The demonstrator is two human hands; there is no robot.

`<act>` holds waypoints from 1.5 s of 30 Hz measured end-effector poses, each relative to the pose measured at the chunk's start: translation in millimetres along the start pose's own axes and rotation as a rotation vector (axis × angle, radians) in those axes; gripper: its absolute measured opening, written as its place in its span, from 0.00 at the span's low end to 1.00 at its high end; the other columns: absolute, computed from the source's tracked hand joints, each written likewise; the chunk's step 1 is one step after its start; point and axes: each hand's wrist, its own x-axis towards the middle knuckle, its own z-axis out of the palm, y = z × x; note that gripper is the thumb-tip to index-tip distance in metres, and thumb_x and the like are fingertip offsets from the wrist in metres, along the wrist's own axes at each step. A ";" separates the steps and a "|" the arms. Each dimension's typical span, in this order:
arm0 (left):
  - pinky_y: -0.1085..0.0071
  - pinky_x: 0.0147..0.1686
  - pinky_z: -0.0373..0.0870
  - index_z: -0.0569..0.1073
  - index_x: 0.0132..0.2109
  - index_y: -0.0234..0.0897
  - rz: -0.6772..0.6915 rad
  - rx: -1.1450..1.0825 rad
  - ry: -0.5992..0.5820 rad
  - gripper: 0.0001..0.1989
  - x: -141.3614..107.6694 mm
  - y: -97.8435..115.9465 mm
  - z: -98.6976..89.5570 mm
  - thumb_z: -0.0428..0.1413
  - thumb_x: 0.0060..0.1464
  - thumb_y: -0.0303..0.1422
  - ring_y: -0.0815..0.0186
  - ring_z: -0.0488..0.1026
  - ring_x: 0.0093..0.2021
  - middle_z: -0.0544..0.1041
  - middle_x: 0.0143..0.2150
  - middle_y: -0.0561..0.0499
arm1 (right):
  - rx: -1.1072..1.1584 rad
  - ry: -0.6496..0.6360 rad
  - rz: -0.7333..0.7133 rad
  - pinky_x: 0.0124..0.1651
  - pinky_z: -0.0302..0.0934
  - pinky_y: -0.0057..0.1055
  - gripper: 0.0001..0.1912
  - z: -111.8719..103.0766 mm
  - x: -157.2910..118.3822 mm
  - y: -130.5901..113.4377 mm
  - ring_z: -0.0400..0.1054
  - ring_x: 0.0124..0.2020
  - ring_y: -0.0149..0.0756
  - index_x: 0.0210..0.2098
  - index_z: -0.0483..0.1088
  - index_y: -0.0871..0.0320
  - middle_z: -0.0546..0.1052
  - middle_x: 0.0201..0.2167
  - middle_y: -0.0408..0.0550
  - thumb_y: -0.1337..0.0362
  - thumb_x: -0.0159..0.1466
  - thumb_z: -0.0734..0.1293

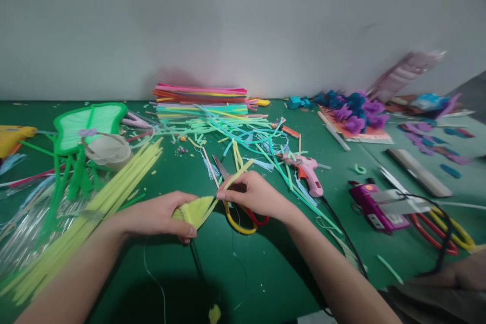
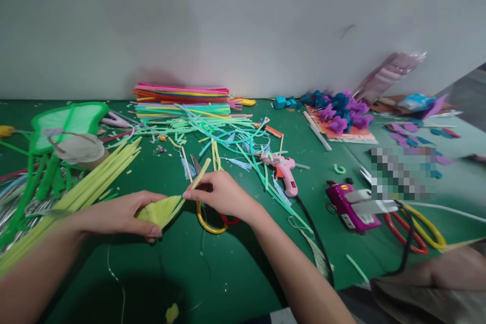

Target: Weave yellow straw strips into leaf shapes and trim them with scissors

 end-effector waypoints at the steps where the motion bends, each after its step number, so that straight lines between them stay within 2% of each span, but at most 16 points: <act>1: 0.71 0.38 0.74 0.72 0.46 0.38 0.008 -0.007 -0.011 0.19 0.5 0.5 0.5 0.63 0.48 0.41 0.64 0.78 0.36 0.79 0.37 0.54 | -0.017 0.004 -0.002 0.30 0.58 0.25 0.13 0.3 0.2 0.0 0.66 0.27 0.29 0.32 0.76 0.59 0.76 0.26 0.43 0.55 0.61 0.68; 5: 0.70 0.38 0.74 0.73 0.41 0.35 0.052 -0.067 -0.044 0.16 3.9 2.5 3.4 0.61 0.51 0.42 0.63 0.78 0.35 0.79 0.34 0.52 | -0.031 0.016 -0.010 0.30 0.57 0.25 0.16 4.6 0.5 -2.3 0.65 0.27 0.28 0.30 0.74 0.60 0.75 0.26 0.43 0.53 0.63 0.66; 8: 0.71 0.35 0.74 0.74 0.37 0.33 0.031 -0.087 -0.003 0.17 6.4 3.0 5.5 0.60 0.51 0.44 0.63 0.77 0.33 0.79 0.31 0.50 | -0.002 0.007 0.005 0.32 0.58 0.26 0.18 7.8 0.0 -4.0 0.66 0.28 0.29 0.31 0.74 0.60 0.76 0.28 0.45 0.51 0.64 0.64; 12: 0.73 0.33 0.72 0.74 0.35 0.33 0.018 -0.114 0.004 0.16 7.7 2.2 6.2 0.61 0.51 0.44 0.64 0.76 0.31 0.79 0.29 0.50 | 0.035 -0.035 0.002 0.31 0.59 0.26 0.16 7.3 -0.8 -3.7 0.66 0.28 0.30 0.32 0.74 0.60 0.75 0.27 0.44 0.51 0.61 0.67; 14: 0.74 0.32 0.71 0.74 0.35 0.33 0.019 -0.135 0.002 0.16 8.0 1.7 5.9 0.61 0.50 0.44 0.65 0.76 0.30 0.79 0.29 0.51 | 0.059 -0.054 0.003 0.32 0.60 0.26 0.16 6.4 -1.0 -3.1 0.67 0.28 0.31 0.33 0.75 0.60 0.75 0.28 0.44 0.52 0.59 0.69; 17: 0.74 0.32 0.71 0.74 0.36 0.33 0.013 -0.149 -0.001 0.17 8.4 1.3 5.6 0.61 0.50 0.44 0.65 0.76 0.30 0.78 0.29 0.52 | 0.070 -0.018 0.028 0.32 0.60 0.27 0.15 7.1 -1.2 -3.6 0.67 0.28 0.31 0.33 0.75 0.59 0.76 0.28 0.44 0.52 0.58 0.70; 25: 0.72 0.34 0.71 0.73 0.38 0.34 -0.016 -0.132 -0.004 0.17 7.7 1.0 6.4 0.61 0.50 0.45 0.65 0.76 0.33 0.79 0.32 0.51 | 0.093 0.070 0.102 0.29 0.58 0.24 0.11 14.0 -1.1 -12.1 0.65 0.25 0.28 0.26 0.74 0.60 0.74 0.22 0.42 0.59 0.59 0.70; 32: 0.70 0.38 0.71 0.74 0.39 0.35 0.015 -0.036 -0.007 0.18 6.4 3.8 6.1 0.60 0.51 0.46 0.62 0.77 0.36 0.80 0.35 0.50 | 0.214 0.050 0.146 0.31 0.60 0.25 0.14 14.6 -0.5 -13.2 0.69 0.26 0.30 0.25 0.74 0.60 0.77 0.24 0.44 0.55 0.55 0.72; 36: 0.71 0.35 0.70 0.72 0.43 0.37 0.077 -0.041 0.129 0.18 7.9 12.9 13.4 0.58 0.52 0.46 0.62 0.76 0.36 0.80 0.38 0.49 | 0.287 0.052 0.173 0.32 0.61 0.26 0.16 14.7 0.2 -12.2 0.70 0.27 0.30 0.24 0.73 0.60 0.77 0.24 0.45 0.53 0.54 0.73; 39: 0.73 0.30 0.67 0.74 0.39 0.36 0.101 -0.008 0.248 0.17 9.7 17.6 18.5 0.57 0.52 0.46 0.64 0.74 0.33 0.80 0.35 0.50 | 0.301 0.044 0.166 0.31 0.61 0.26 0.17 14.3 0.6 -11.0 0.69 0.26 0.30 0.23 0.73 0.60 0.76 0.23 0.44 0.51 0.53 0.73; 45: 0.75 0.28 0.63 0.75 0.35 0.35 0.114 0.050 0.291 0.17 10.5 18.4 18.6 0.57 0.52 0.46 0.66 0.72 0.30 0.80 0.32 0.51 | 0.292 -0.032 0.150 0.28 0.58 0.24 0.18 9.0 0.3 -9.0 0.68 0.25 0.28 0.26 0.75 0.60 0.77 0.25 0.45 0.50 0.56 0.71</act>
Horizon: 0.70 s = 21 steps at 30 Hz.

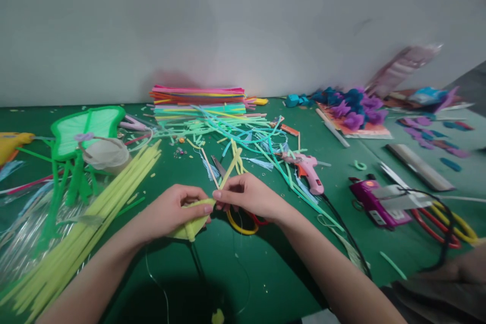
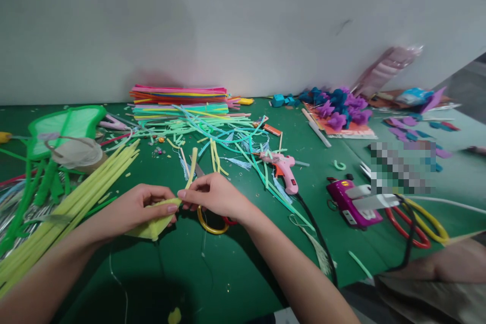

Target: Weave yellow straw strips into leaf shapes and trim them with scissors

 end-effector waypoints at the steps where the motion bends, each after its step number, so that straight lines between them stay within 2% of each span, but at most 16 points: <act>1: 0.75 0.27 0.63 0.75 0.35 0.35 0.005 0.000 -0.006 0.17 0.0 0.1 -0.4 0.57 0.52 0.46 0.66 0.71 0.29 0.79 0.32 0.51 | 0.015 -0.011 0.008 0.28 0.58 0.24 0.18 -0.5 0.1 -0.1 0.68 0.26 0.28 0.27 0.75 0.60 0.77 0.25 0.45 0.50 0.56 0.71; 8: 0.76 0.26 0.60 0.77 0.34 0.35 0.051 0.055 -0.018 0.16 0.7 0.1 -1.0 0.56 0.54 0.45 0.68 0.68 0.27 0.78 0.31 0.52 | 0.150 -0.030 0.052 0.27 0.57 0.23 0.18 2.9 3.2 1.2 0.66 0.24 0.26 0.24 0.72 0.61 0.76 0.24 0.44 0.50 0.54 0.73; 15: 0.76 0.27 0.61 0.78 0.36 0.36 0.060 0.057 -0.036 0.14 -0.7 0.2 -1.8 0.56 0.54 0.43 0.67 0.69 0.29 0.79 0.31 0.52 | 0.312 -0.037 0.134 0.26 0.57 0.23 0.18 6.9 6.0 5.1 0.66 0.22 0.25 0.23 0.71 0.62 0.76 0.22 0.45 0.53 0.50 0.75; 21: 0.76 0.30 0.63 0.79 0.36 0.37 0.102 0.024 -0.058 0.11 -4.4 4.7 -4.8 0.57 0.55 0.39 0.66 0.70 0.32 0.80 0.32 0.52 | 0.476 -0.112 0.237 0.27 0.58 0.22 0.18 12.7 6.9 3.7 0.65 0.21 0.23 0.22 0.72 0.63 0.75 0.21 0.43 0.54 0.48 0.76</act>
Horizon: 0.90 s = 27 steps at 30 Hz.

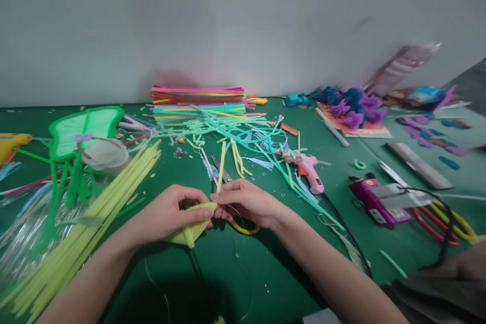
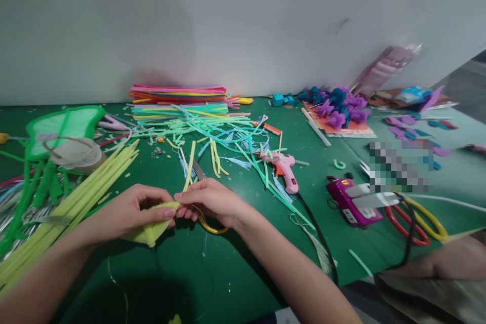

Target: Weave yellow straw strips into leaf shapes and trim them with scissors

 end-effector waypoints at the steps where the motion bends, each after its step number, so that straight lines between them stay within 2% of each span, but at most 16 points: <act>1: 0.75 0.31 0.63 0.79 0.36 0.37 0.005 -0.004 -0.004 0.10 0.0 0.0 -0.4 0.57 0.55 0.39 0.66 0.70 0.32 0.80 0.32 0.52 | 0.008 0.004 0.016 0.26 0.58 0.22 0.18 1.3 -0.2 -0.1 0.65 0.20 0.23 0.23 0.72 0.63 0.75 0.21 0.43 0.54 0.48 0.76; 3: 0.76 0.30 0.62 0.79 0.36 0.37 0.006 0.004 0.004 0.10 0.5 -0.8 -1.2 0.57 0.54 0.38 0.66 0.70 0.31 0.80 0.32 0.52 | -0.047 0.041 0.011 0.26 0.59 0.23 0.19 3.9 -1.7 -0.2 0.65 0.21 0.24 0.24 0.72 0.62 0.74 0.22 0.43 0.52 0.50 0.75; 5: 0.76 0.28 0.61 0.78 0.35 0.36 -0.015 0.011 0.031 0.10 1.1 -2.3 -2.0 0.58 0.54 0.39 0.67 0.69 0.30 0.80 0.31 0.52 | -0.225 0.170 -0.097 0.26 0.58 0.24 0.19 6.2 -5.4 -0.3 0.63 0.21 0.25 0.23 0.70 0.61 0.73 0.21 0.43 0.51 0.53 0.73; 7: 0.76 0.27 0.61 0.77 0.33 0.35 -0.047 -0.002 0.057 0.11 1.4 -3.7 -3.0 0.58 0.53 0.39 0.68 0.69 0.28 0.80 0.30 0.52 | -0.463 0.388 -0.322 0.24 0.55 0.25 0.19 8.3 -11.1 -0.1 0.61 0.21 0.26 0.22 0.67 0.59 0.69 0.19 0.41 0.51 0.56 0.71; 9: 0.76 0.26 0.61 0.77 0.32 0.35 -0.072 -0.030 0.069 0.12 1.4 -4.7 -4.0 0.59 0.52 0.40 0.68 0.69 0.28 0.80 0.30 0.52 | -0.669 0.568 -0.617 0.25 0.55 0.26 0.16 10.2 -17.2 0.8 0.60 0.22 0.27 0.22 0.66 0.58 0.68 0.20 0.41 0.55 0.59 0.70; 10: 0.76 0.27 0.62 0.77 0.32 0.35 -0.077 -0.042 0.069 0.12 1.3 -5.0 -4.4 0.59 0.52 0.41 0.68 0.69 0.28 0.80 0.30 0.52 | -0.756 0.604 -0.760 0.28 0.57 0.27 0.13 11.0 -19.8 1.8 0.61 0.24 0.28 0.24 0.68 0.58 0.69 0.22 0.42 0.57 0.60 0.70; 12: 0.76 0.27 0.62 0.77 0.32 0.35 -0.073 -0.047 0.068 0.13 1.1 -5.3 -4.8 0.59 0.52 0.42 0.68 0.70 0.28 0.79 0.29 0.52 | -0.924 0.592 -0.975 0.35 0.61 0.30 0.06 12.3 -22.6 4.9 0.65 0.31 0.32 0.30 0.73 0.58 0.73 0.29 0.46 0.61 0.61 0.69; 14: 0.76 0.28 0.63 0.77 0.32 0.35 -0.061 -0.038 0.073 0.14 0.8 -5.2 -4.5 0.58 0.53 0.42 0.68 0.70 0.28 0.79 0.29 0.53 | -1.068 0.571 -1.082 0.40 0.63 0.33 0.05 12.9 -21.9 9.1 0.66 0.37 0.34 0.35 0.76 0.56 0.74 0.34 0.48 0.63 0.62 0.68; 16: 0.76 0.29 0.63 0.77 0.33 0.35 -0.052 -0.024 0.086 0.14 0.6 -5.0 -3.9 0.58 0.53 0.42 0.68 0.70 0.29 0.79 0.30 0.53 | -1.145 0.569 -1.099 0.41 0.64 0.34 0.06 13.3 -18.9 13.2 0.66 0.38 0.35 0.37 0.77 0.56 0.74 0.35 0.49 0.64 0.63 0.67; 19: 0.77 0.30 0.63 0.77 0.34 0.36 -0.045 -0.008 0.104 0.14 0.6 -4.1 -3.4 0.58 0.53 0.43 0.68 0.70 0.30 0.79 0.30 0.53 | -1.163 0.575 -1.051 0.42 0.64 0.34 0.06 14.7 -14.1 17.2 0.67 0.38 0.36 0.37 0.77 0.57 0.75 0.34 0.49 0.65 0.63 0.68; 24: 0.77 0.29 0.63 0.78 0.34 0.36 -0.035 0.022 0.120 0.13 0.1 -0.8 -3.4 0.58 0.54 0.42 0.68 0.70 0.30 0.79 0.30 0.54 | -0.991 0.638 -0.894 0.43 0.65 0.32 0.03 20.9 -12.8 17.3 0.70 0.38 0.34 0.33 0.77 0.56 0.78 0.32 0.46 0.67 0.60 0.69; 27: 0.77 0.30 0.62 0.78 0.33 0.36 -0.021 0.057 0.138 0.13 -0.6 0.7 -2.8 0.57 0.54 0.42 0.68 0.70 0.30 0.79 0.30 0.54 | -0.914 0.601 -0.775 0.41 0.64 0.30 0.03 24.2 -14.5 14.2 0.72 0.36 0.32 0.31 0.76 0.56 0.79 0.31 0.44 0.68 0.60 0.69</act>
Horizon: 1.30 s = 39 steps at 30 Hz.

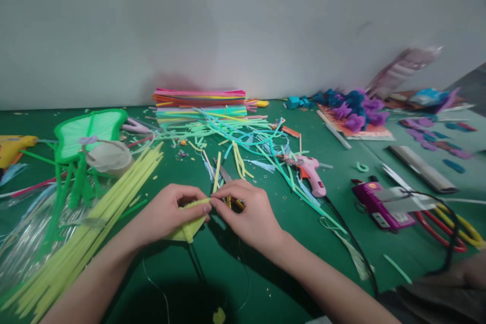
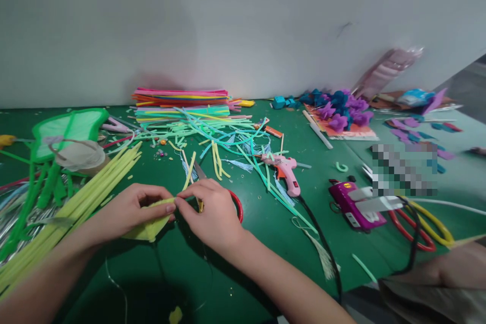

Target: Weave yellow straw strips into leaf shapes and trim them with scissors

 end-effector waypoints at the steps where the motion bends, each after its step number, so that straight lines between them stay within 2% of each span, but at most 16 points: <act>1: 0.77 0.30 0.62 0.78 0.33 0.37 0.005 0.009 0.003 0.13 -0.2 0.2 0.2 0.57 0.54 0.42 0.68 0.69 0.31 0.79 0.30 0.54 | 0.014 -0.027 0.037 0.40 0.64 0.29 0.03 -0.6 0.4 -1.4 0.72 0.35 0.32 0.31 0.76 0.56 0.79 0.30 0.43 0.68 0.60 0.69; 5: 0.77 0.30 0.62 0.79 0.33 0.37 0.017 0.026 0.002 0.12 -0.8 -0.1 0.5 0.57 0.54 0.41 0.68 0.69 0.31 0.78 0.30 0.55 | 0.052 -0.084 0.142 0.34 0.62 0.26 0.04 -2.2 0.9 -5.5 0.71 0.31 0.29 0.30 0.76 0.56 0.78 0.29 0.42 0.69 0.59 0.68; 12: 0.78 0.29 0.61 0.79 0.34 0.38 0.018 0.031 -0.027 0.08 -2.3 0.2 -1.7 0.58 0.54 0.37 0.69 0.69 0.30 0.79 0.30 0.55 | 0.097 -0.088 0.182 0.33 0.59 0.25 0.04 1.8 -2.0 -4.9 0.69 0.30 0.29 0.28 0.75 0.57 0.78 0.28 0.41 0.69 0.59 0.67; 14: 0.78 0.29 0.61 0.78 0.34 0.37 0.005 0.004 -0.042 0.08 -2.4 1.2 -3.0 0.58 0.53 0.37 0.69 0.69 0.29 0.79 0.30 0.54 | 0.159 -0.101 0.215 0.34 0.60 0.27 0.05 1.0 -1.1 -3.8 0.69 0.30 0.31 0.29 0.76 0.57 0.78 0.28 0.42 0.66 0.60 0.68; 16: 0.77 0.29 0.63 0.77 0.35 0.37 -0.015 -0.051 -0.038 0.10 -3.0 2.6 -5.2 0.59 0.53 0.40 0.69 0.70 0.29 0.80 0.30 0.53 | 0.290 -0.143 0.261 0.35 0.61 0.28 0.09 -3.0 1.5 -3.0 0.70 0.31 0.32 0.32 0.77 0.57 0.78 0.30 0.44 0.60 0.62 0.66; 18: 0.77 0.29 0.64 0.76 0.35 0.36 -0.030 -0.101 -0.006 0.13 -4.9 3.8 -8.4 0.59 0.53 0.43 0.68 0.70 0.29 0.79 0.31 0.52 | 0.461 -0.163 0.310 0.37 0.62 0.29 0.17 -9.4 5.4 -1.9 0.70 0.34 0.33 0.37 0.77 0.57 0.79 0.34 0.47 0.53 0.65 0.62; 20: 0.76 0.28 0.63 0.76 0.35 0.36 -0.028 -0.136 0.041 0.15 -8.3 3.7 -12.9 0.58 0.54 0.45 0.68 0.70 0.29 0.78 0.31 0.52 | 0.614 -0.113 0.359 0.38 0.63 0.28 0.21 -16.5 9.7 0.6 0.69 0.37 0.33 0.39 0.76 0.58 0.78 0.38 0.48 0.49 0.66 0.60; 22: 0.77 0.26 0.62 0.76 0.34 0.37 0.014 -0.163 0.099 0.15 -11.9 1.0 -18.8 0.58 0.54 0.45 0.69 0.68 0.29 0.75 0.30 0.53 | 0.728 -0.048 0.426 0.34 0.61 0.26 0.21 -22.9 13.8 4.6 0.68 0.35 0.32 0.36 0.76 0.58 0.77 0.35 0.48 0.48 0.65 0.61; 25: 0.77 0.31 0.64 0.75 0.31 0.38 0.182 -0.203 0.262 0.12 -15.0 -8.3 -30.0 0.59 0.54 0.42 0.70 0.68 0.33 0.73 0.35 0.53 | 0.777 -0.053 0.519 0.27 0.57 0.25 0.21 -30.8 19.1 9.7 0.65 0.27 0.29 0.33 0.74 0.59 0.74 0.27 0.46 0.47 0.63 0.63; 27: 0.77 0.36 0.65 0.77 0.32 0.40 0.276 -0.284 0.411 0.09 -15.1 -16.7 -38.4 0.60 0.53 0.41 0.67 0.69 0.41 0.73 0.41 0.52 | 0.674 -0.092 0.509 0.26 0.54 0.25 0.21 -36.6 21.5 9.6 0.62 0.23 0.28 0.33 0.73 0.59 0.71 0.23 0.43 0.47 0.63 0.62; 29: 0.77 0.39 0.66 0.77 0.35 0.42 0.342 -0.387 0.479 0.08 -14.8 -25.1 -46.4 0.61 0.52 0.41 0.63 0.67 0.50 0.73 0.47 0.50 | 0.454 -0.158 0.449 0.26 0.54 0.26 0.19 -43.0 21.5 6.7 0.61 0.22 0.28 0.32 0.72 0.58 0.70 0.22 0.42 0.48 0.63 0.62; 32: 0.73 0.45 0.68 0.79 0.36 0.42 0.379 -0.409 0.406 0.09 -16.9 -35.8 -55.9 0.59 0.54 0.41 0.57 0.61 0.59 0.68 0.57 0.47 | 0.026 -0.326 0.357 0.29 0.56 0.28 0.13 -51.3 14.7 2.6 0.66 0.27 0.32 0.33 0.71 0.57 0.75 0.28 0.45 0.54 0.63 0.64; 34: 0.68 0.53 0.65 0.80 0.38 0.42 0.349 -0.353 0.339 0.09 -21.1 -42.0 -60.5 0.58 0.56 0.39 0.54 0.58 0.63 0.65 0.62 0.46 | -0.235 -0.423 0.320 0.33 0.58 0.30 0.09 -53.6 6.6 2.5 0.69 0.31 0.36 0.38 0.70 0.58 0.76 0.32 0.48 0.60 0.61 0.66; 37: 0.65 0.60 0.59 0.81 0.39 0.43 0.259 -0.292 0.274 0.07 -31.3 -51.9 -68.0 0.59 0.55 0.35 0.54 0.54 0.66 0.63 0.64 0.48 | -0.510 -0.450 0.296 0.36 0.60 0.33 0.10 -51.3 -4.2 3.7 0.71 0.36 0.41 0.42 0.67 0.60 0.76 0.37 0.55 0.66 0.60 0.66; 39: 0.67 0.56 0.63 0.81 0.37 0.42 0.209 -0.279 0.232 0.05 -39.4 -59.5 -74.6 0.60 0.53 0.34 0.53 0.58 0.64 0.63 0.64 0.49 | -0.607 -0.461 0.307 0.36 0.60 0.33 0.13 -46.8 -7.3 2.6 0.71 0.35 0.43 0.45 0.66 0.61 0.76 0.38 0.57 0.67 0.60 0.66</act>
